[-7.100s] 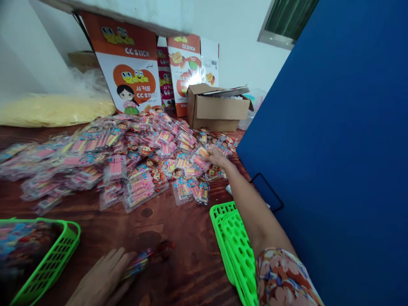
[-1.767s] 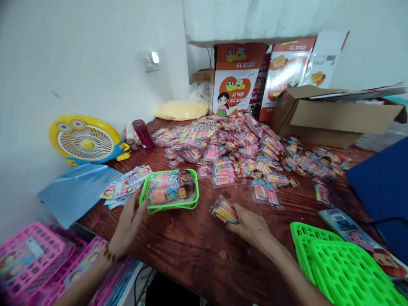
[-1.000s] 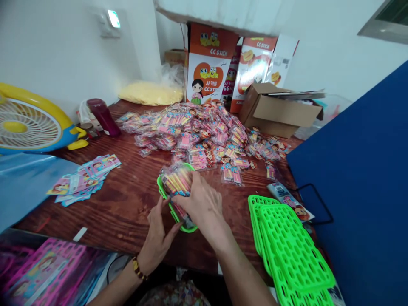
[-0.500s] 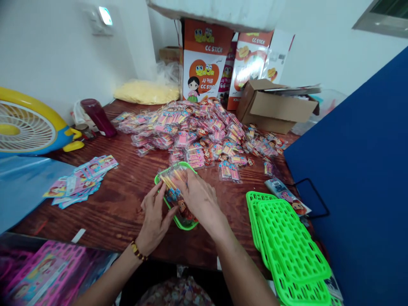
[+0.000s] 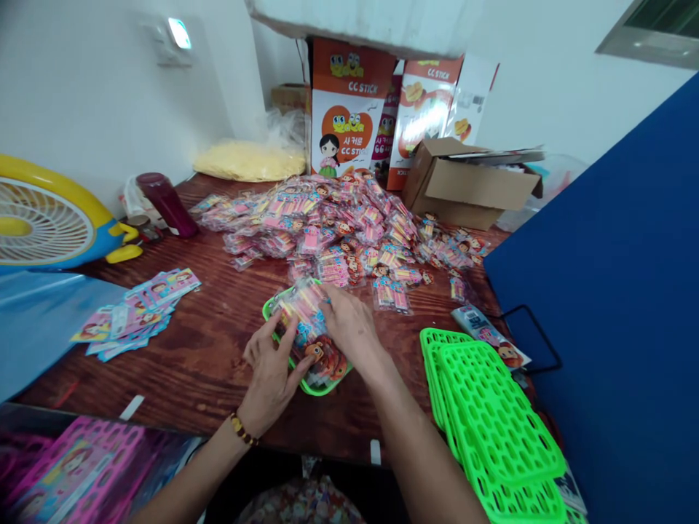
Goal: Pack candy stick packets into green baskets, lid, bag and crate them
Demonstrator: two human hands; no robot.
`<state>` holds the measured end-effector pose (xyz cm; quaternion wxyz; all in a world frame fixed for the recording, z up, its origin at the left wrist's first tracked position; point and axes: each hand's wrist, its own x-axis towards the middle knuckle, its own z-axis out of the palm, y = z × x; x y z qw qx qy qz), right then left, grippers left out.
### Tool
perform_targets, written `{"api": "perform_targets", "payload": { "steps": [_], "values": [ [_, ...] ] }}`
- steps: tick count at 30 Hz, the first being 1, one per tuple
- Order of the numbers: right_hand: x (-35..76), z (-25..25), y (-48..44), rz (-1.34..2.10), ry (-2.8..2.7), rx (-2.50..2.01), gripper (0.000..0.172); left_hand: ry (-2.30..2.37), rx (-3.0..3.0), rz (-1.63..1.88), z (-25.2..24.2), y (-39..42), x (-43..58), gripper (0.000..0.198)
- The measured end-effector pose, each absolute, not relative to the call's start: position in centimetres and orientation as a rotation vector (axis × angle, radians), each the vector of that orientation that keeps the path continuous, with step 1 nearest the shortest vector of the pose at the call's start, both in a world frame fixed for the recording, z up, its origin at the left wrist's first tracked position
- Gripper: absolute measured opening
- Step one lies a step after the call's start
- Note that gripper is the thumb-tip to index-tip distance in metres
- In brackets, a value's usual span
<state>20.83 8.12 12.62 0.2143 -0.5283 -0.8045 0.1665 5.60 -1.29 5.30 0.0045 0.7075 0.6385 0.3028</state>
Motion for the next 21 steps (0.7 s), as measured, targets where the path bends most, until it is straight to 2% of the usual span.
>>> {"api": "perform_targets", "payload": {
  "steps": [4, 8, 12, 16, 21],
  "values": [
    [21.2, 10.4, 9.4, 0.599, -2.292, -1.581, 0.030, 2.044, 2.238, 0.853, 6.0, -1.3, 5.5, 0.062],
    [21.0, 10.9, 8.9, 0.349, -2.346, -1.654, 0.031, 2.041, 2.297, 0.761, 7.0, -1.1, 5.1, 0.061],
    [22.1, 11.8, 8.4, 0.241, -2.389, -1.390, 0.032, 2.016, 2.358, 0.658, 7.8, -1.2, 4.3, 0.054],
    [23.5, 10.8, 8.0, 0.377, -2.466, -1.029, 0.032, 1.997, 2.389, 0.696, 8.1, -1.2, 4.1, 0.049],
    [24.5, 9.0, 7.9, 0.550, -2.437, -1.062, 0.035, 2.068, 2.365, 0.753, 8.3, -0.4, 4.9, 0.052]
  ]
}}
